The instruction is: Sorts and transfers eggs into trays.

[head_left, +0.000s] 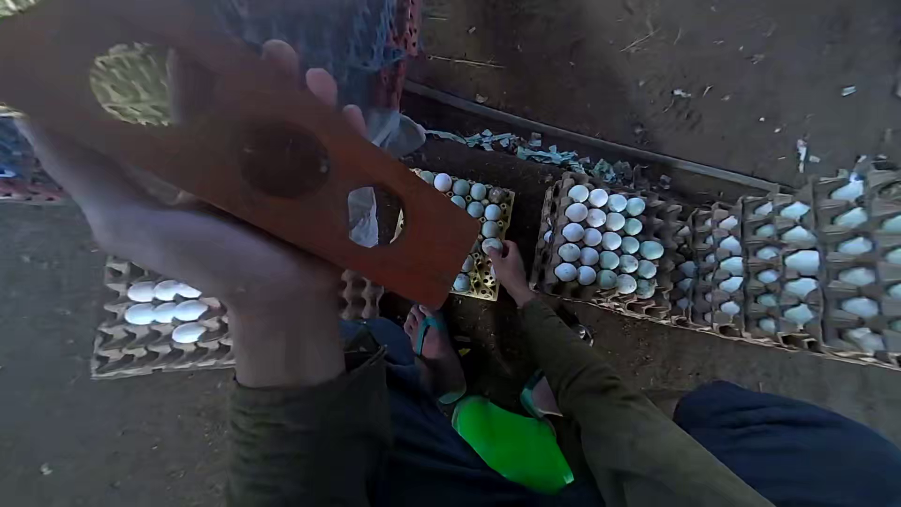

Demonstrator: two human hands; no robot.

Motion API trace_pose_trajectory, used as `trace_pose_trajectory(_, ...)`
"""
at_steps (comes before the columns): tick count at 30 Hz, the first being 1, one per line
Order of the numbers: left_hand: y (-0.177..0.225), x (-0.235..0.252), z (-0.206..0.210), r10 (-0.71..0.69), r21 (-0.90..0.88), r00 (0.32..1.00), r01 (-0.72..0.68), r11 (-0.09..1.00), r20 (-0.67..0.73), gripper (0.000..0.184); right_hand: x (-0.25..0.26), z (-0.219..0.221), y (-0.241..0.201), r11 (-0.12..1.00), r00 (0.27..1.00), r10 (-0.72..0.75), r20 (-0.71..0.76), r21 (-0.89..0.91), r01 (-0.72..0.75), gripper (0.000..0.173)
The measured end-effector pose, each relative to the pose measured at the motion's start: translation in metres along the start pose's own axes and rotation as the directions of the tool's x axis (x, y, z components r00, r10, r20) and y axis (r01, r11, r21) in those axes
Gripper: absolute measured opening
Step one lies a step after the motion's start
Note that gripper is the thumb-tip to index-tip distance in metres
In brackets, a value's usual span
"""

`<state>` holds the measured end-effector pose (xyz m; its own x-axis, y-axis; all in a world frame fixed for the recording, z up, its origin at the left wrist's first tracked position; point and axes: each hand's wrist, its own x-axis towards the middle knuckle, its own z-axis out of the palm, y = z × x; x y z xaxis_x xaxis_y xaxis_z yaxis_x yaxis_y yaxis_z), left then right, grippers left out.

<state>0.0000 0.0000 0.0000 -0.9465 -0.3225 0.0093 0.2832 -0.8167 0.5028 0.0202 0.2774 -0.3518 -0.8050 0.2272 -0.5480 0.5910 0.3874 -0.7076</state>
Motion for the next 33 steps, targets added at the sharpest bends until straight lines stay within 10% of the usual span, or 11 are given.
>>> trace_pose_trajectory(5, 0.003, -0.001, -0.006, -0.004, 0.043, 1.0, 0.003, 0.999, 0.027, 0.103, 0.008, -0.014, -0.002, 0.923, 1.0, 0.023, 0.004, 0.385, -0.023, 0.054)
trace_pose_trajectory(10, 0.003, -0.002, -0.007, 0.04, 0.087, 0.999, -0.042, 0.995, 0.032, 0.097, 0.037, -0.02, -0.022, 0.985, 0.994, -0.105, -0.009, -0.136, 0.103, 0.037)
trace_pose_trajectory(14, 0.002, 0.0, -0.002, 0.026, 0.041, 1.0, -0.026, 0.999, -0.014, 0.101, 0.051, -0.007, -0.035, 0.881, 0.994, -0.109, 0.011, -0.462, 0.102, 0.056)
trace_pose_trajectory(24, -0.009, 0.004, 0.002, -0.037, -0.021, 0.999, 0.037, 0.999, -0.007, 0.098, 0.053, 0.005, -0.038, 0.701, 0.986, -0.169, 0.007, -0.703, 0.125, 0.058)
trace_pose_trajectory(29, -0.016, 0.002, 0.009, -0.038, 0.013, 0.998, 0.039, 0.999, -0.052, 0.093, 0.029, -0.014, -0.03, 0.893, 0.985, -0.148, -0.094, -0.441, 0.092, 0.061)
trace_pose_trajectory(33, -0.026, 0.001, 0.016, -0.086, -0.016, 0.996, 0.086, 0.996, -0.022, 0.096, 0.0, -0.028, -0.02, 0.964, 0.987, -0.079, -0.139, 0.243, 0.111, 0.064)
